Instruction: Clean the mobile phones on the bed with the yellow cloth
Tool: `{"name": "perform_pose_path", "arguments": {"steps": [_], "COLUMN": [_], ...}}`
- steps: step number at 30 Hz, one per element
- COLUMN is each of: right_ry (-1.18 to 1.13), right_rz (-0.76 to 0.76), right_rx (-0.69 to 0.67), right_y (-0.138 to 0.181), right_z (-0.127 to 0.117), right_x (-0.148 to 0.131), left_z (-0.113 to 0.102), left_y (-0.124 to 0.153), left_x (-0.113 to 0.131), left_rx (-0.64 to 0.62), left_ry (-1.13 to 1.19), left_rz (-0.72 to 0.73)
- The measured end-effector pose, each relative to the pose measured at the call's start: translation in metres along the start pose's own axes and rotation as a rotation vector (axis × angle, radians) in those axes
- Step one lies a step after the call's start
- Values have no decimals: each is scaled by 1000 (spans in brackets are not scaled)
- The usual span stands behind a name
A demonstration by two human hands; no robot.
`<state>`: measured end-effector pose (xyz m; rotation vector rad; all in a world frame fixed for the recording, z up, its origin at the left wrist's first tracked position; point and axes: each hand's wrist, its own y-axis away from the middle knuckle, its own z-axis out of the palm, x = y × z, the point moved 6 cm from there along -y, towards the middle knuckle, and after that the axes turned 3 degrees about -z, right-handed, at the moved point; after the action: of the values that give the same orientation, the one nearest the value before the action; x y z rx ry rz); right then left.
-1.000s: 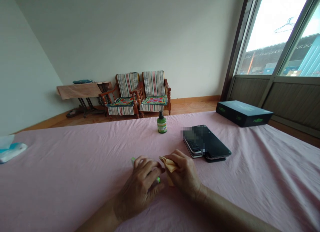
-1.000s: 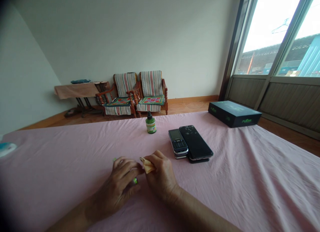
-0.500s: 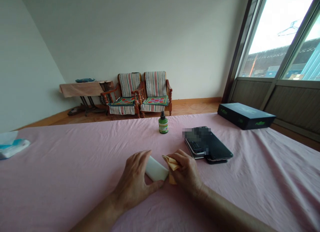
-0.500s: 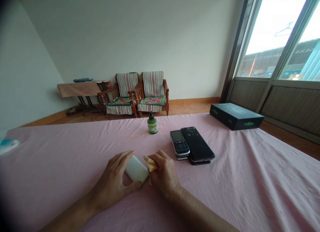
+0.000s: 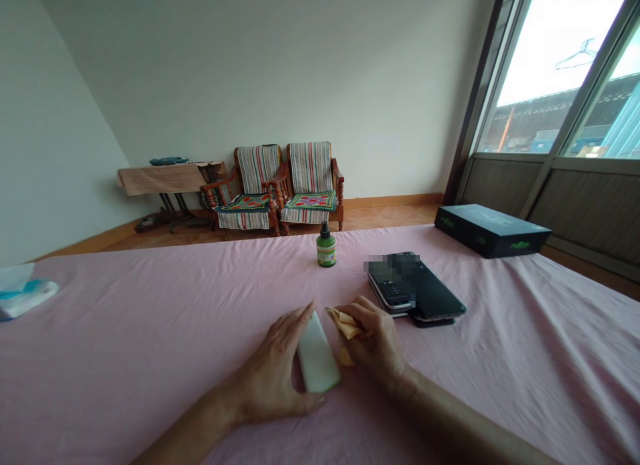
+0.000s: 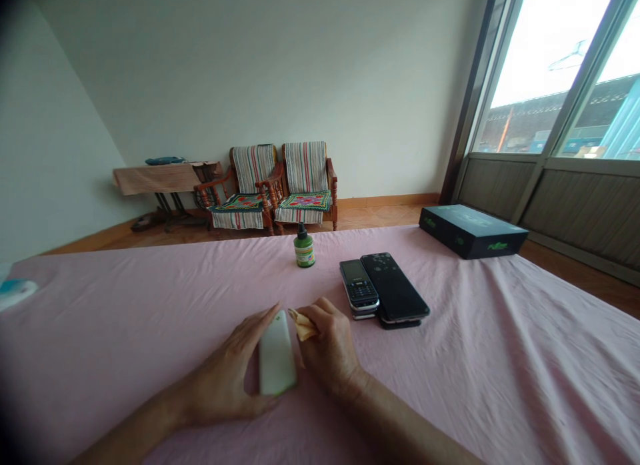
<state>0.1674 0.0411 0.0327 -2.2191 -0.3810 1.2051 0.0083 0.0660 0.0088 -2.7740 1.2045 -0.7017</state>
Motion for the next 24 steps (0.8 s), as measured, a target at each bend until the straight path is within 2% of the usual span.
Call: {"name": "perform_pose_path", "arguments": {"steps": [2,4,6,9,13,16,20,24], "right_ry": [8,26,58,180,356,376,271,271], "right_rz": [-9,-22,-54,-125,-206,-269,-337,-307], "right_rx": [3,5,-13,-73,-262,-399,-520,-504], "right_y": [0,0,0,2,8,15,22,19], "right_z": [-2,-4,-3,4,21,28,30,35], "right_x": [0,1,0,-3,-7,-19,-37,-31], "left_z": [-3,-7,-9,-7,-2,0,0,-1], "left_y": [2,4,5,4,4,3,-1,-4], "left_x": [5,10,12,7,-6,-8,-2,4], "left_rx": [-103,-125,-113,-83,-42,-19,31,17], "left_ry": [60,99,116,92,51,48,31,1], "left_rz": [87,128,133,60,-62,-51,8,28]}}
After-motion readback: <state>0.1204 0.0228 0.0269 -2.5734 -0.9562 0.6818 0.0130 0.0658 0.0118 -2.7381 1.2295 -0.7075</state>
